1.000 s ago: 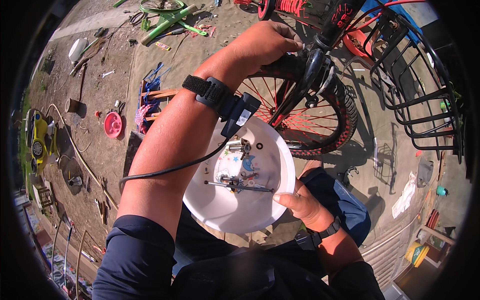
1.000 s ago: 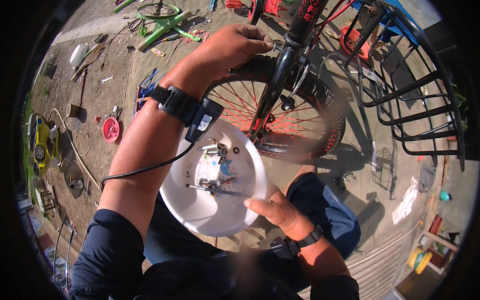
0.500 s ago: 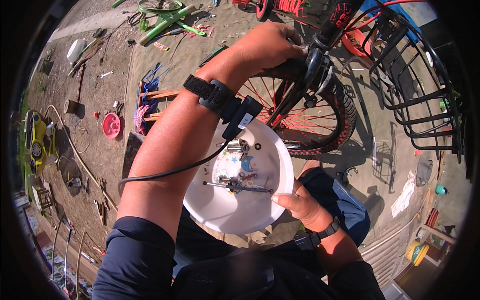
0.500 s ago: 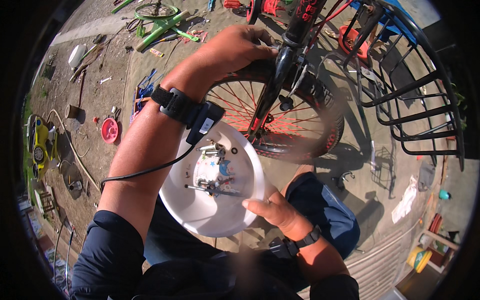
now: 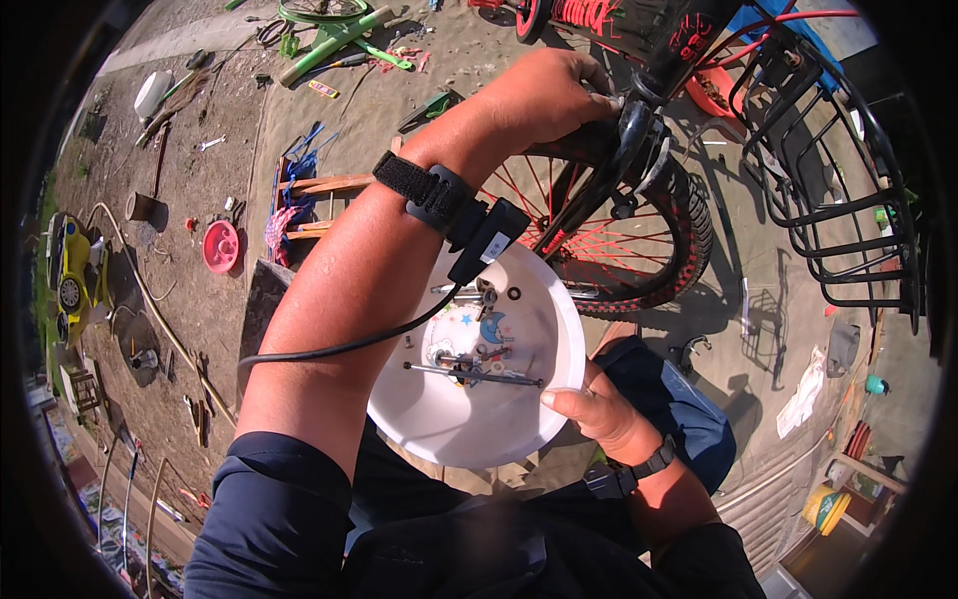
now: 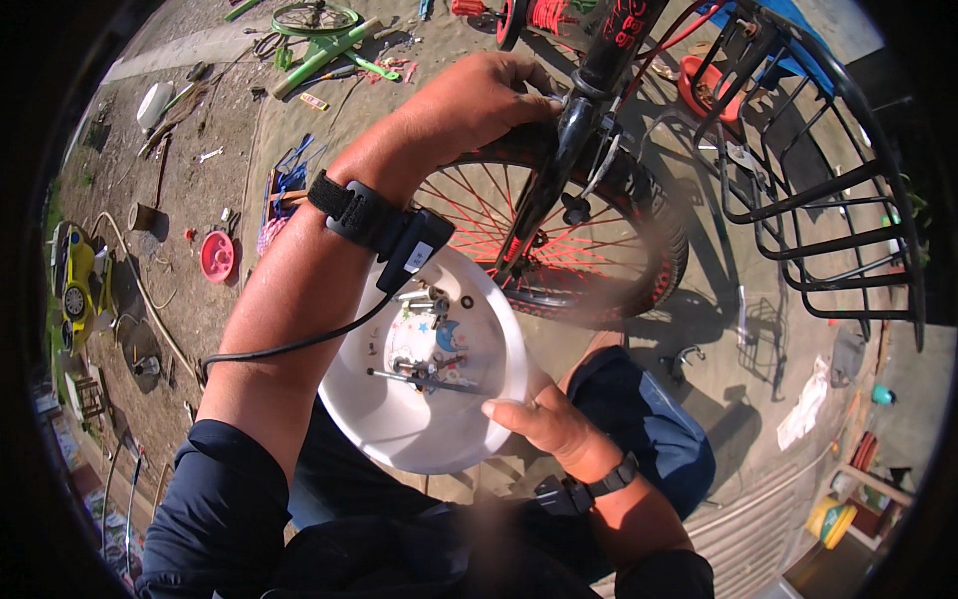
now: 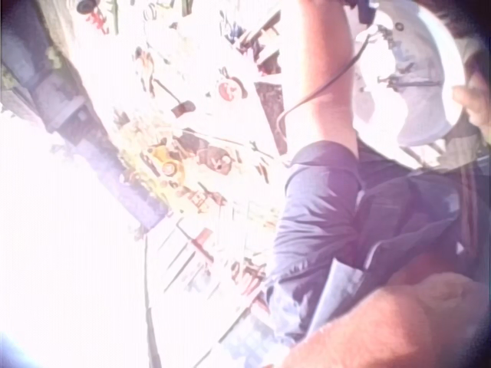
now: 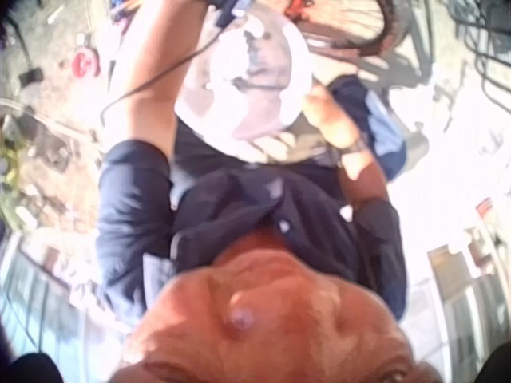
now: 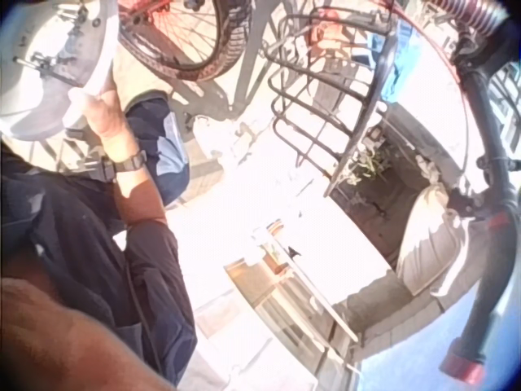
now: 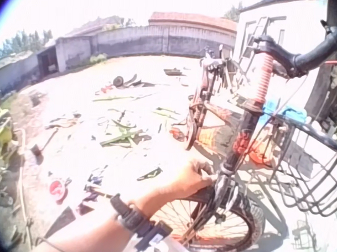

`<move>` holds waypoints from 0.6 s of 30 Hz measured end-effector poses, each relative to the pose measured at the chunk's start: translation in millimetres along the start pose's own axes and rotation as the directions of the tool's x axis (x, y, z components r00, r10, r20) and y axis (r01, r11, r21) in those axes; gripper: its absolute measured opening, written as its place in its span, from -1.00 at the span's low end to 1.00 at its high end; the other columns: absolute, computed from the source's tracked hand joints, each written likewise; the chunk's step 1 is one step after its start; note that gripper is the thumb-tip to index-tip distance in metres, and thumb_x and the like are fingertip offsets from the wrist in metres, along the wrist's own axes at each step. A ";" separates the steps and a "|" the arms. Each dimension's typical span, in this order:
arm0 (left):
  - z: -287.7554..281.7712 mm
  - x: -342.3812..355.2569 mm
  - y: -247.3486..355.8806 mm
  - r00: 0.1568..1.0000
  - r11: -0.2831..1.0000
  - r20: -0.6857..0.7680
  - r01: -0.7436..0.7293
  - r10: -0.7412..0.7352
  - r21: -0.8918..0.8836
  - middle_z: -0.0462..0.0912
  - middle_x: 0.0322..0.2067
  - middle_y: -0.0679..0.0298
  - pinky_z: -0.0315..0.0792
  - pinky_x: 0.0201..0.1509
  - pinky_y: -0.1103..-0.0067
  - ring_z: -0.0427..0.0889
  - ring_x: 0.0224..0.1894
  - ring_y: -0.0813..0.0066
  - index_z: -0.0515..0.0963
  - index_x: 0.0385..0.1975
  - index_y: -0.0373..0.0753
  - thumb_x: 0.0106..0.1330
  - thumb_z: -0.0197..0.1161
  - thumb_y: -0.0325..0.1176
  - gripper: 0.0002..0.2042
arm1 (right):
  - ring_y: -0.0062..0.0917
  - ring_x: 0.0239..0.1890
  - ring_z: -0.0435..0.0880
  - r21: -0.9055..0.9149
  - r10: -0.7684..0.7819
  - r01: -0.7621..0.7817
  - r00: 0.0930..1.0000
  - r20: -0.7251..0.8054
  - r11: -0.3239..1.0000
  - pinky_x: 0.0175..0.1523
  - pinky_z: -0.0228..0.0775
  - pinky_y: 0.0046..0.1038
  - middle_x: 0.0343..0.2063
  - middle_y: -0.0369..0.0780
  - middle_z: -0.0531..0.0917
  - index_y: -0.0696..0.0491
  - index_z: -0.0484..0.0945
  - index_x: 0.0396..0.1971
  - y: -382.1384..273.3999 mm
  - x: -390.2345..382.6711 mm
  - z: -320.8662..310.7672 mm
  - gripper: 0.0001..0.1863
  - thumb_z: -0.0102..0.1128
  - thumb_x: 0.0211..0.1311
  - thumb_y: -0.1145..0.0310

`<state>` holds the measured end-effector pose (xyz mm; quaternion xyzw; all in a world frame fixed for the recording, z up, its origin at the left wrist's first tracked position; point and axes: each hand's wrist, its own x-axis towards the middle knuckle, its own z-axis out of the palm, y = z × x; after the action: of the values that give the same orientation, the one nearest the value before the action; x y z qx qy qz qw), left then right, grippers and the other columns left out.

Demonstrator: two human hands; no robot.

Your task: The person works on the front wheel of a bicycle, using a wrench to tighten the axle nuts. They then pick up a white bowl containing small parts, select a bolt, and attach it to the wheel hub. Finally, they adjust the brake cable and caliper near the wheel.

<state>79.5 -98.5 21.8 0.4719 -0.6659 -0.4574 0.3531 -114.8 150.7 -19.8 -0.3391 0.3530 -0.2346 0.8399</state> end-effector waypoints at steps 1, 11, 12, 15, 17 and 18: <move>0.4 -1.5 -0.1 1.000 1.000 0.003 0.012 -0.012 -0.004 0.71 -0.39 0.16 0.54 -0.18 0.48 0.68 -0.33 0.41 0.67 -0.24 -0.31 0.18 0.37 -0.24 -0.72 | -0.40 0.28 0.41 0.000 0.009 -0.009 1.000 0.003 1.000 0.36 0.22 -0.35 0.22 -0.14 0.46 0.19 0.14 0.39 -0.7 -0.2 -0.3 -0.12 0.24 0.03 0.24; -18.2 -41.5 4.6 0.976 0.698 -0.026 0.136 -0.216 -0.703 0.60 -0.10 -0.04 0.66 -0.03 0.55 0.71 -0.11 0.24 0.45 -0.06 -0.56 0.35 0.01 -0.60 -0.77 | -0.39 0.27 0.42 0.017 -0.016 0.015 0.999 0.028 1.000 0.34 0.26 -0.33 0.25 -0.12 0.43 0.19 0.07 0.41 3.4 -1.2 -3.9 -0.08 0.26 0.04 0.24; -19.8 -43.1 3.9 0.982 0.672 -0.018 0.114 -0.186 -0.732 0.58 -0.08 -0.06 0.67 0.00 0.52 0.70 -0.11 0.21 0.44 -0.07 -0.58 0.33 -0.02 -0.64 -0.77 | -0.39 0.27 0.42 0.026 -0.018 0.017 0.999 0.030 1.000 0.34 0.26 -0.33 0.25 -0.12 0.43 0.19 0.07 0.41 3.5 -1.3 -4.0 -0.08 0.26 0.04 0.24; -19.7 -48.2 5.4 0.981 0.655 0.006 0.134 -0.195 -0.743 0.58 -0.09 -0.09 0.67 0.04 0.48 0.69 -0.05 0.16 0.40 -0.04 -0.60 0.36 -0.04 -0.66 -0.77 | -0.38 0.27 0.42 0.041 -0.043 0.042 0.998 0.041 0.998 0.34 0.26 -0.33 0.25 -0.12 0.43 0.19 0.08 0.41 2.1 -0.4 -1.6 -0.07 0.27 0.04 0.23; -19.3 -53.2 11.0 0.977 0.656 0.024 0.160 -0.212 -0.738 0.59 -0.10 -0.08 0.67 0.03 0.49 0.70 -0.06 0.16 0.37 0.00 -0.59 0.39 -0.04 -0.63 -0.77 | -0.37 0.28 0.41 0.049 -0.058 0.056 0.997 0.047 0.997 0.35 0.25 -0.32 0.25 -0.11 0.44 0.19 0.08 0.41 1.4 -0.4 -0.8 -0.08 0.26 0.04 0.23; -19.9 -55.3 13.5 0.974 0.656 0.031 0.173 -0.222 -0.735 0.59 -0.10 -0.07 0.68 0.02 0.49 0.70 -0.06 0.16 0.36 0.01 -0.59 0.41 -0.03 -0.62 -0.76 | -0.37 0.29 0.41 0.055 -0.060 0.057 0.997 0.052 0.997 0.36 0.24 -0.32 0.25 -0.11 0.43 0.19 0.08 0.41 1.7 -0.5 -0.6 -0.08 0.25 0.04 0.23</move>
<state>110.2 -49.5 39.1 0.3742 -0.3602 -0.7065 0.4808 -115.3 151.9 -21.1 -0.3329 0.3141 -0.2593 0.8505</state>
